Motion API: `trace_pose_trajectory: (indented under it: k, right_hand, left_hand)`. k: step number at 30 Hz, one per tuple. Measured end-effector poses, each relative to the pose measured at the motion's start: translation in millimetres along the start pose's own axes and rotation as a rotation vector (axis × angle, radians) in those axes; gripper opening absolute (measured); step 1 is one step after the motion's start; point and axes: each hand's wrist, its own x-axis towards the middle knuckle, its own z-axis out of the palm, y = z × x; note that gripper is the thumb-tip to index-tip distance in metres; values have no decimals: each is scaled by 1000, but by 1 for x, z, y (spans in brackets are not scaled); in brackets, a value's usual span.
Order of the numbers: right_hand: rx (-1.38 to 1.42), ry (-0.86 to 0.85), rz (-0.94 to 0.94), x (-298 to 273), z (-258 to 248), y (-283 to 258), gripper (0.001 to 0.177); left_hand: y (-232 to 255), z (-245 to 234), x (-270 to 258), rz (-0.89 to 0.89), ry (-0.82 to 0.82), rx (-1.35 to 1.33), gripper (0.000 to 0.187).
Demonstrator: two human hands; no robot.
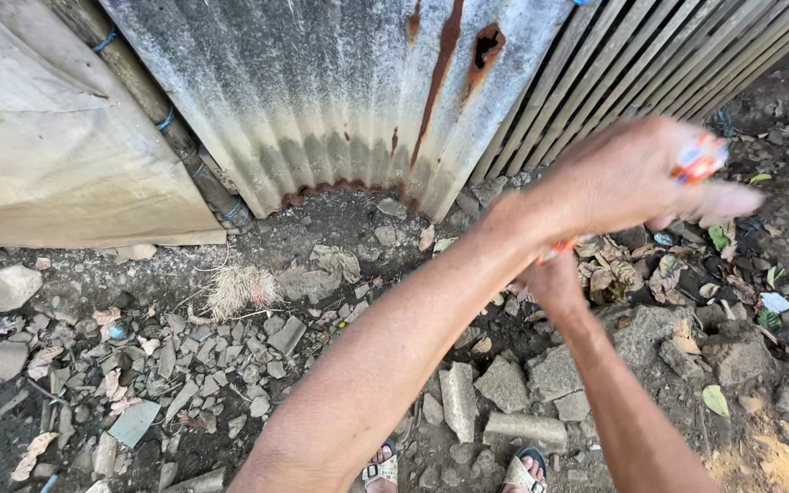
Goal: The person sweeps dry leaves and debris across the ground using a handheld broom.
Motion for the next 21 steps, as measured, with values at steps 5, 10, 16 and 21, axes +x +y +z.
trace_pose_trajectory:
  k: [5,10,16,21]
  right_hand:
    - [26,-38,219,-34,39,46,61]
    - [490,60,59,11,12,46,52]
    - [611,33,-155,14,-21,-15,39]
    - [-88,13,7,7,-15,-25,38]
  left_hand:
    - [-49,37,-52,-239,-73,56,45]
    - [-66,32,-43,369,297,-3,64]
    - [-13,2,-12,154,103,183,51]
    - [-3,-24,-5,266,297,73,62]
